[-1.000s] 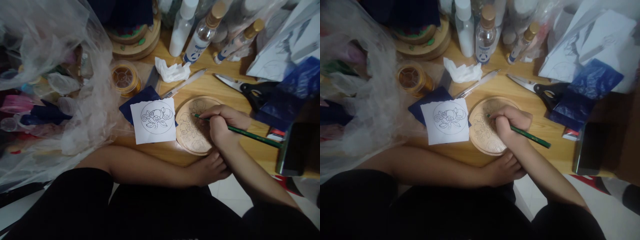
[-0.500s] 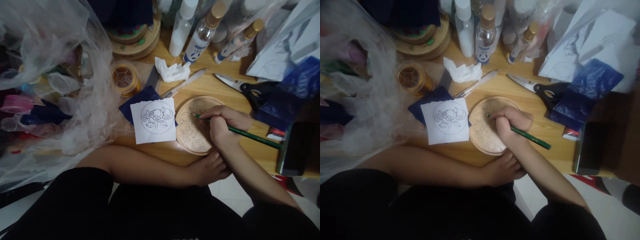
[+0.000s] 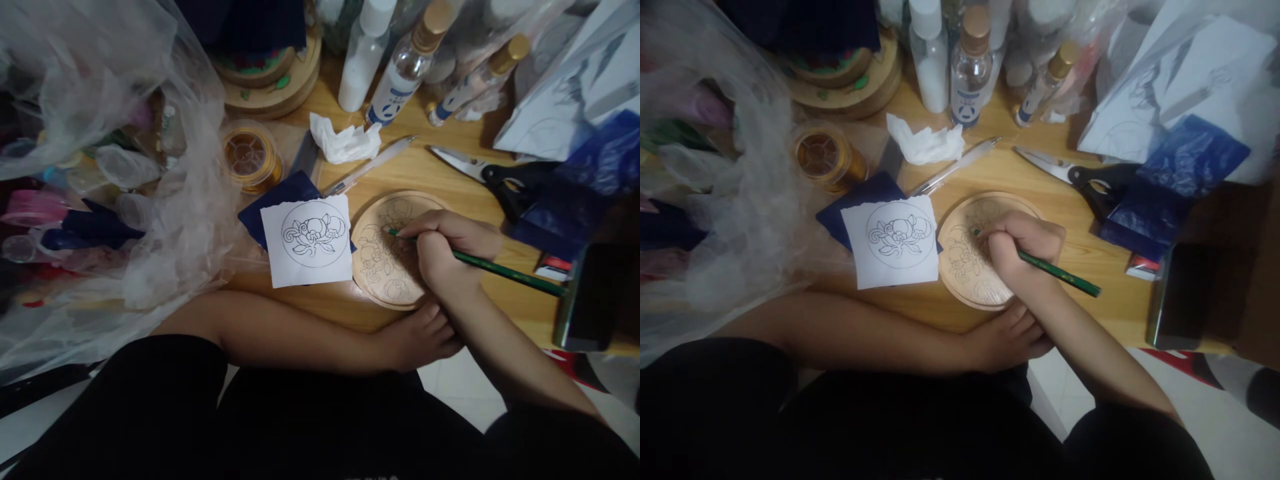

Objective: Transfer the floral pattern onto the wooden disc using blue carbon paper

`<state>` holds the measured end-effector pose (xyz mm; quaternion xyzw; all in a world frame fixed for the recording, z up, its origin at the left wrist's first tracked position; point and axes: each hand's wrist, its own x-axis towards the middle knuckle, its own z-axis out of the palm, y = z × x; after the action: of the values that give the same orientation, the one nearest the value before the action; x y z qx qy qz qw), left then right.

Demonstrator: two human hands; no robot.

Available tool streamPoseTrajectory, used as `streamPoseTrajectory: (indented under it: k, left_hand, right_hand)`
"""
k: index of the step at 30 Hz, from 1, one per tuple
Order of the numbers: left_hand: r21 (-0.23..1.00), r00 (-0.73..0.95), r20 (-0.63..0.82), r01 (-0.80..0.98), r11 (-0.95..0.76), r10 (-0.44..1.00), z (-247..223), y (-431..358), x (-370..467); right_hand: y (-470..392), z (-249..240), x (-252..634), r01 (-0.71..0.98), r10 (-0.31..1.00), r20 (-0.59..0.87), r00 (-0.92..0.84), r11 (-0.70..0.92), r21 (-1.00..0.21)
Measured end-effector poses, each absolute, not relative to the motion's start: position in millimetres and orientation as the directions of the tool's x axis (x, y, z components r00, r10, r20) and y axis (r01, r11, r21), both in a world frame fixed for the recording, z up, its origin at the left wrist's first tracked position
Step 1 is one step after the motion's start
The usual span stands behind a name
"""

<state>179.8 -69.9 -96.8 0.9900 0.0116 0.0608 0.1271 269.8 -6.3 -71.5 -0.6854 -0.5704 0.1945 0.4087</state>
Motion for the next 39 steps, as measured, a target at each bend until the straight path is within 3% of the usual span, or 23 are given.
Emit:
streamPoseTrajectory:
  k: [7, 15, 39]
  left_hand:
    - [0.222, 0.995, 0.098, 0.005, -0.975, 0.027, -98.8, -72.6, 180.2]
    - [0.229, 0.99, 0.13, 0.023, -0.973, 0.054, -100.5, -74.7, 180.8]
    - [0.234, 0.987, 0.149, 0.029, -0.972, 0.066, -99.1, -73.4, 180.3]
  right_hand:
    - [-5.4, -77.2, 270.0, 0.601, 0.888, 0.343, 0.308, 0.097, -0.793]
    - [-6.0, -74.0, 269.0, 0.617, 0.935, 0.212, 0.283, -0.009, -0.787]
    - [-3.4, -72.3, 274.3, 0.586, 0.93, 0.245, 0.274, 0.04, -0.809]
